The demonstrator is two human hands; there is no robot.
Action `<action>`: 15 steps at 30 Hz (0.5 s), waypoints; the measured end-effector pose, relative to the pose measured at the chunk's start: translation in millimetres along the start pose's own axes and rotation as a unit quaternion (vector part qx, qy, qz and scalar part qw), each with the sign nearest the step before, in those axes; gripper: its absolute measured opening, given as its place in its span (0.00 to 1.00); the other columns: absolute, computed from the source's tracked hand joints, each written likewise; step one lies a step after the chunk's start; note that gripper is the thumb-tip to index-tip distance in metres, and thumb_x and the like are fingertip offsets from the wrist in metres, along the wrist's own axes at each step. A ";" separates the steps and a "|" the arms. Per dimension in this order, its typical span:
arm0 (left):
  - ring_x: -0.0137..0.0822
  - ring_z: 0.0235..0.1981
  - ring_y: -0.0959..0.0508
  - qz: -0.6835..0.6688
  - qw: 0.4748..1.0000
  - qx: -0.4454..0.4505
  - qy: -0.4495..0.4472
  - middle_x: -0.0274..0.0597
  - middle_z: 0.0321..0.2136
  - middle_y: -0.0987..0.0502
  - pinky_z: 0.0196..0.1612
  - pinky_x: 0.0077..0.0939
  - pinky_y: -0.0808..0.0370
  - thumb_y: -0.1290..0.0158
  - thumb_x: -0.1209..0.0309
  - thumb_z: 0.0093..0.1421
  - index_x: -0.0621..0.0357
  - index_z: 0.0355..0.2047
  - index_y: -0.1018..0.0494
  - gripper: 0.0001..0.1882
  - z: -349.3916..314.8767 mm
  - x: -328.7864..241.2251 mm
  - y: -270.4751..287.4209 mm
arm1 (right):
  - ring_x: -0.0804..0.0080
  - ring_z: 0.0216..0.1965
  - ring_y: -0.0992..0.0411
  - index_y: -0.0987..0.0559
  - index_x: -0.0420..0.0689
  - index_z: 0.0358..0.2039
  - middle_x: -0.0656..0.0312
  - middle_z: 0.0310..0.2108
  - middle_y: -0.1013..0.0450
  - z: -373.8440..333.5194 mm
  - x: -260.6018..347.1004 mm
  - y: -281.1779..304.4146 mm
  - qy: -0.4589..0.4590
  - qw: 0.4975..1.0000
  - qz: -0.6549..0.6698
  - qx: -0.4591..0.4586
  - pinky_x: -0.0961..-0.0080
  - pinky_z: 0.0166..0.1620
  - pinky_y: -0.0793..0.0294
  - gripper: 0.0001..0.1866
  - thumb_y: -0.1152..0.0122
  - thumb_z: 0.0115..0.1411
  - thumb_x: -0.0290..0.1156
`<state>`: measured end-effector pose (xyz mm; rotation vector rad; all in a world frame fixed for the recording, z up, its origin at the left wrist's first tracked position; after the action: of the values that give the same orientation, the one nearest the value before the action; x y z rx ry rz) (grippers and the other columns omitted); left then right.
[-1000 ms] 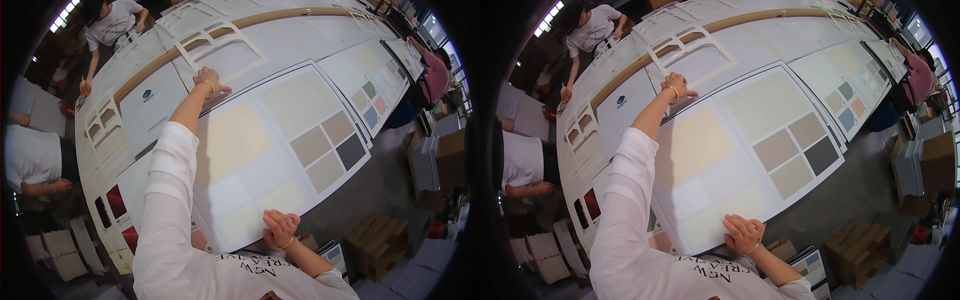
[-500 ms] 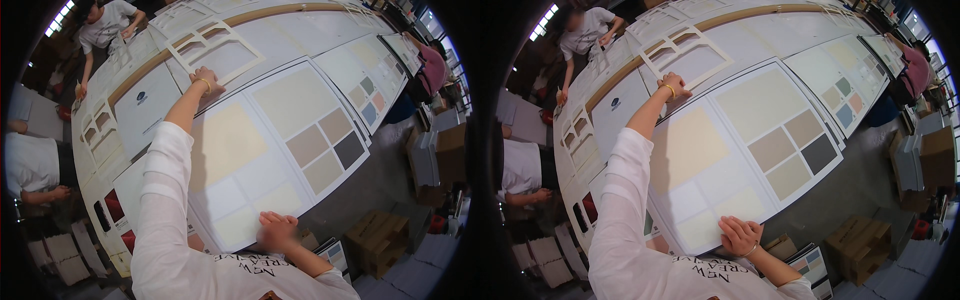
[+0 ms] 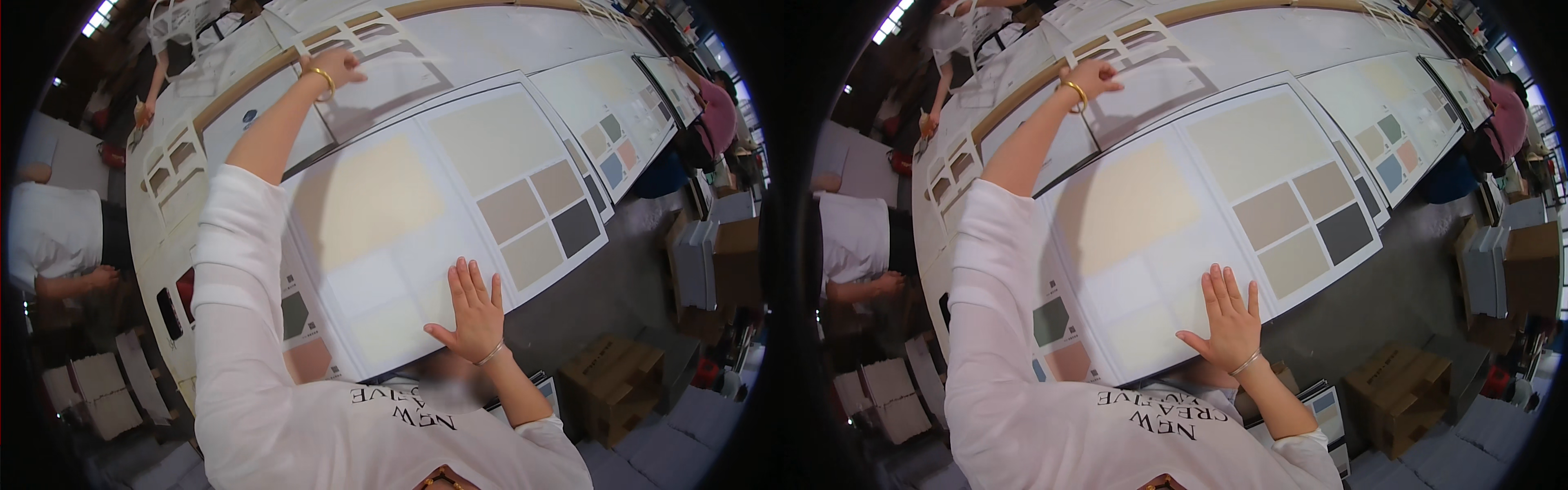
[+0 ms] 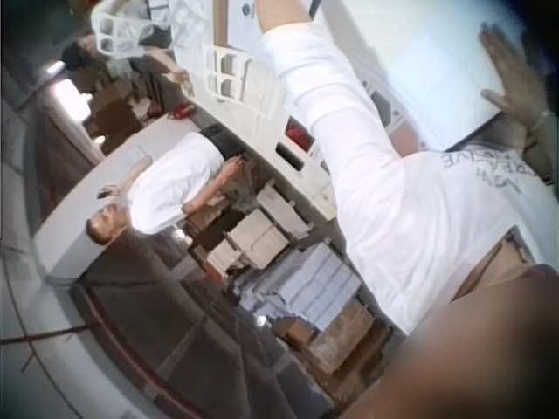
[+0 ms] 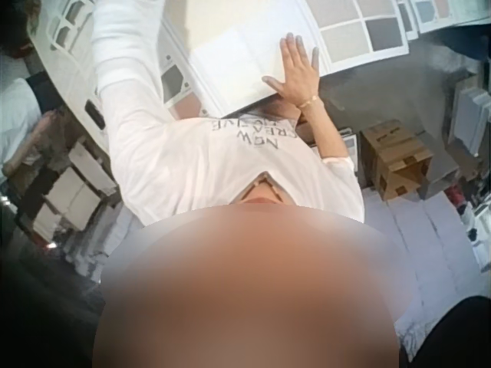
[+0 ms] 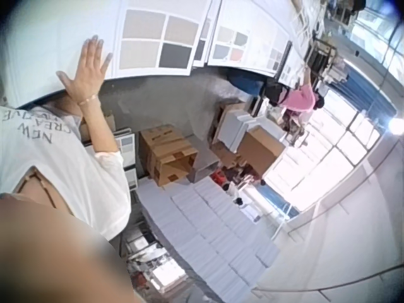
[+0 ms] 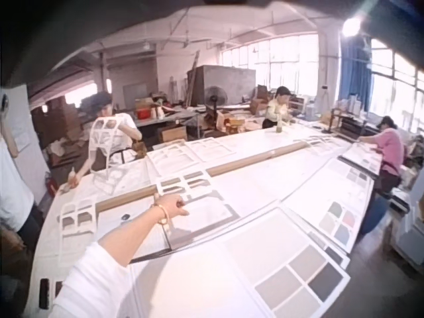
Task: Inspecting and comparing material and color swatches in a sample book at a workbench.
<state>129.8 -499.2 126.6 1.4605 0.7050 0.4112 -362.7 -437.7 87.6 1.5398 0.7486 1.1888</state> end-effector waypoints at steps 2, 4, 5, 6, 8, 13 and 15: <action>0.29 0.43 0.21 -0.060 0.997 -0.046 -0.024 0.29 0.39 0.18 0.51 0.39 0.37 0.34 0.46 0.49 0.46 0.44 0.21 0.26 -1.8 7.1 28.4 | 0.58 0.72 0.54 0.41 0.39 0.67 0.53 0.71 0.48 -6.4 10.2 -1.7 0.006 1.000 0.019 0.010 0.47 0.70 0.64 0.53 0.43 0.52 0.66; 0.24 0.38 0.20 -0.160 0.983 -0.055 -0.068 0.31 0.38 0.17 0.44 0.23 0.29 0.34 0.51 0.52 0.53 0.44 0.21 0.24 -9.1 4.7 54.9 | 0.59 0.72 0.53 0.41 0.40 0.68 0.53 0.71 0.48 -16.1 19.7 -7.6 0.012 0.999 0.037 0.012 0.47 0.70 0.64 0.54 0.41 0.51 0.66; 0.23 0.38 0.20 -0.227 0.970 -0.030 -0.087 0.32 0.38 0.17 0.41 0.19 0.27 0.34 0.53 0.54 0.55 0.44 0.21 0.23 -17.8 8.8 71.5 | 0.59 0.72 0.53 0.41 0.40 0.68 0.53 0.71 0.48 -18.6 26.3 -10.9 0.024 0.999 0.042 0.015 0.47 0.70 0.64 0.54 0.41 0.51 0.66; 0.27 0.35 0.20 -0.221 0.966 -0.087 -0.101 0.34 0.38 0.17 0.38 0.18 0.26 0.38 0.56 0.58 0.51 0.47 0.21 0.20 -9.2 40.9 76.2 | 0.59 0.72 0.53 0.42 0.40 0.68 0.54 0.71 0.48 -21.5 33.7 -14.9 0.045 0.998 0.047 0.022 0.47 0.70 0.64 0.54 0.40 0.51 0.65; 0.26 0.32 0.23 -0.259 0.955 -0.103 -0.103 0.39 0.31 0.19 0.37 0.22 0.25 0.34 0.62 0.55 0.65 0.38 0.20 0.18 -45.5 -15.5 105.1 | 0.59 0.72 0.53 0.42 0.41 0.68 0.54 0.71 0.49 -33.1 31.5 -23.4 0.039 0.998 0.044 0.034 0.47 0.70 0.64 0.54 0.38 0.50 0.65; 0.25 0.33 0.22 -0.452 0.871 0.002 -0.193 0.35 0.32 0.18 0.38 0.18 0.27 0.35 0.67 0.57 0.63 0.39 0.20 0.14 -108.9 -24.7 175.5 | 0.56 0.72 0.52 0.41 0.41 0.67 0.51 0.70 0.48 -48.3 56.1 -25.9 0.115 0.990 0.065 0.051 0.46 0.69 0.60 0.55 0.35 0.47 0.63; 0.26 0.35 0.21 -0.350 0.928 -0.079 -0.101 0.36 0.33 0.18 0.40 0.20 0.26 0.36 0.66 0.58 0.62 0.41 0.20 0.15 -133.2 -28.3 202.5 | 0.55 0.71 0.50 0.40 0.41 0.67 0.51 0.70 0.47 -47.7 58.2 -22.6 0.131 0.987 0.074 0.062 0.46 0.68 0.56 0.54 0.34 0.47 0.61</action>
<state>54.2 -398.1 335.5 0.9928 0.9440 -0.2302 -386.5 -362.9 84.8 1.5808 0.9066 1.5000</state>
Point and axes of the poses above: each hand's wrist, its own z-axis towards the middle knuckle, its own y-axis out of the back of the hand, x = y × z, the point moved 6 cm from there along z, towards the middle knuckle
